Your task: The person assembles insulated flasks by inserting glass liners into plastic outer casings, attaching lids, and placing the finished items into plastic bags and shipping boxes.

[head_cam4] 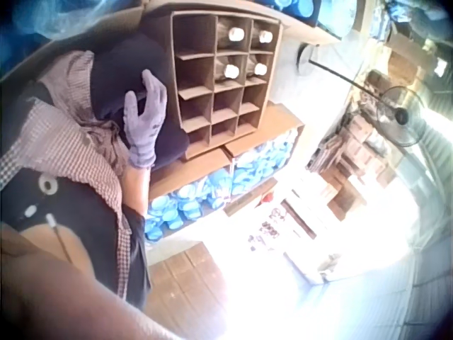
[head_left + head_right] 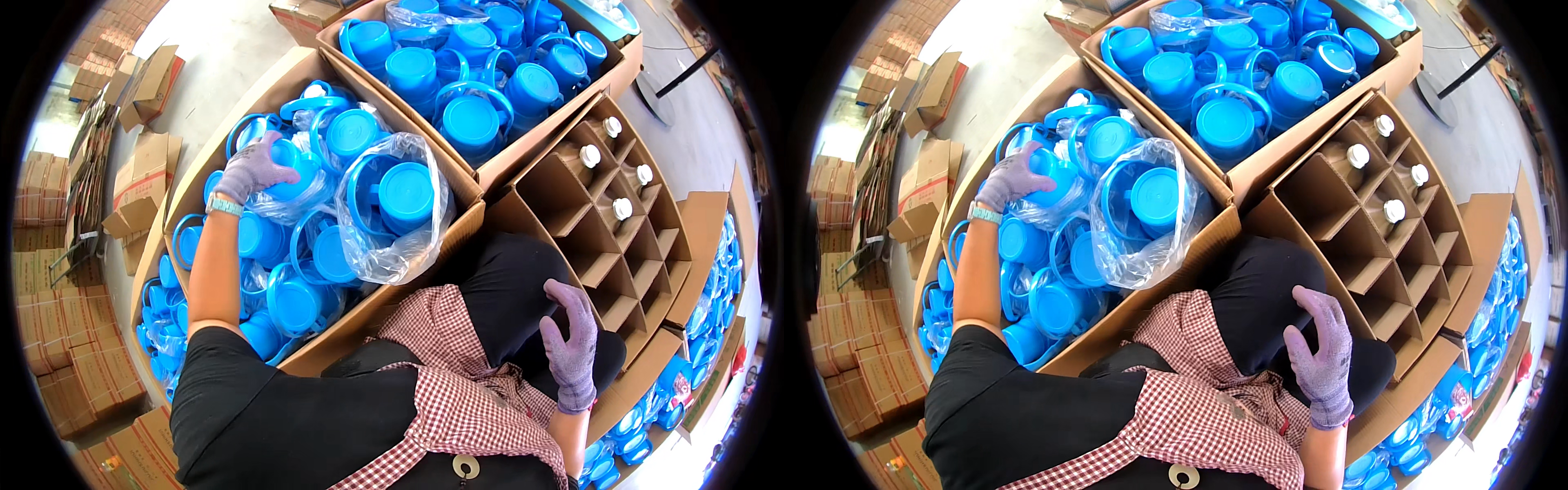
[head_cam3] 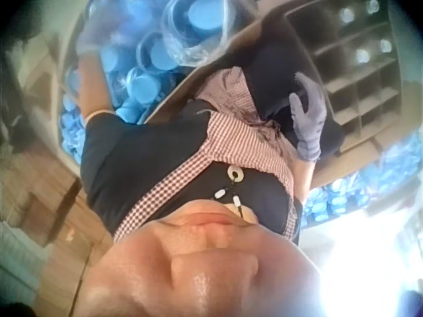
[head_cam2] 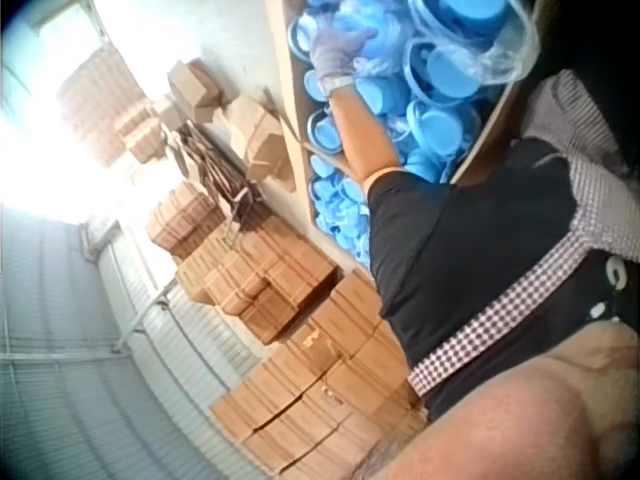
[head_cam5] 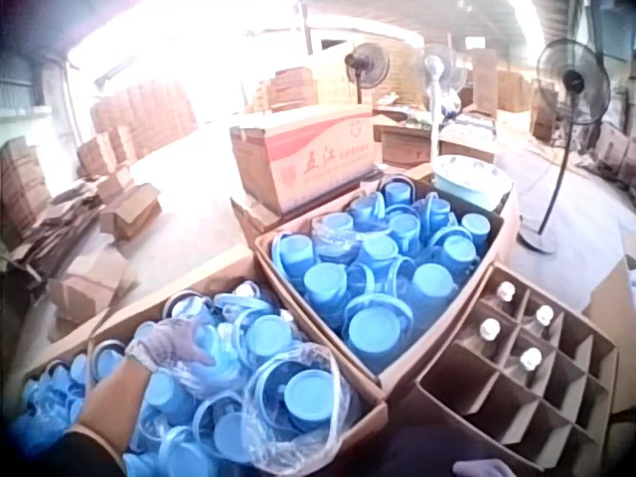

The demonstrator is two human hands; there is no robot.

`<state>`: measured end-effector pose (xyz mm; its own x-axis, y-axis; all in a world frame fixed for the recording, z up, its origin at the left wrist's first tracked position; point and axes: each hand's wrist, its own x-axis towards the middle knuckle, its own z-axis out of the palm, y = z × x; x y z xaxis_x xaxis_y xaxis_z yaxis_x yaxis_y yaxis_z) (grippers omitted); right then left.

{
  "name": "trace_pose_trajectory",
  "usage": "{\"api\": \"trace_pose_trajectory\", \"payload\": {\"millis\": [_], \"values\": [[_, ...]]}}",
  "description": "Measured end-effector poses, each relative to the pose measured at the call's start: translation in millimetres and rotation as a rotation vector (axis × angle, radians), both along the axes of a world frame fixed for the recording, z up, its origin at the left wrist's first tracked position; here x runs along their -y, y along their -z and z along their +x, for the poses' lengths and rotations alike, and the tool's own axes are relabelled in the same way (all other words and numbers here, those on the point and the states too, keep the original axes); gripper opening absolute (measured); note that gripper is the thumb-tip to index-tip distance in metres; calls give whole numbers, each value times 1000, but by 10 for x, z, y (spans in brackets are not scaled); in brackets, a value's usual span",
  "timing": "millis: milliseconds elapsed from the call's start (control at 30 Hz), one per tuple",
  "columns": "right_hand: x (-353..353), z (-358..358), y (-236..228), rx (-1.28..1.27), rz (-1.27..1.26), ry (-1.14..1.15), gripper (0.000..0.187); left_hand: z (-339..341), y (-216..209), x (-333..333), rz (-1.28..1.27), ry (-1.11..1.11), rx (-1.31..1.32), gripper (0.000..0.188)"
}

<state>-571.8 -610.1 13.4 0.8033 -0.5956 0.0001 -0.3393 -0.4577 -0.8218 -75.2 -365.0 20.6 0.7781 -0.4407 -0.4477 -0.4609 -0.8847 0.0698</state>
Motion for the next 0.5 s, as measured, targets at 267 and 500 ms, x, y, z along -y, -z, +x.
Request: {"api": "trace_pose_trajectory", "payload": {"millis": [267,500], "values": [[-9,71,70,42,92,96,47,106,1143,-881,-637,-64,235,86],[-24,88,-5,40,104,18,48,6,1107,-1052,-429,-320,778,87]]}}
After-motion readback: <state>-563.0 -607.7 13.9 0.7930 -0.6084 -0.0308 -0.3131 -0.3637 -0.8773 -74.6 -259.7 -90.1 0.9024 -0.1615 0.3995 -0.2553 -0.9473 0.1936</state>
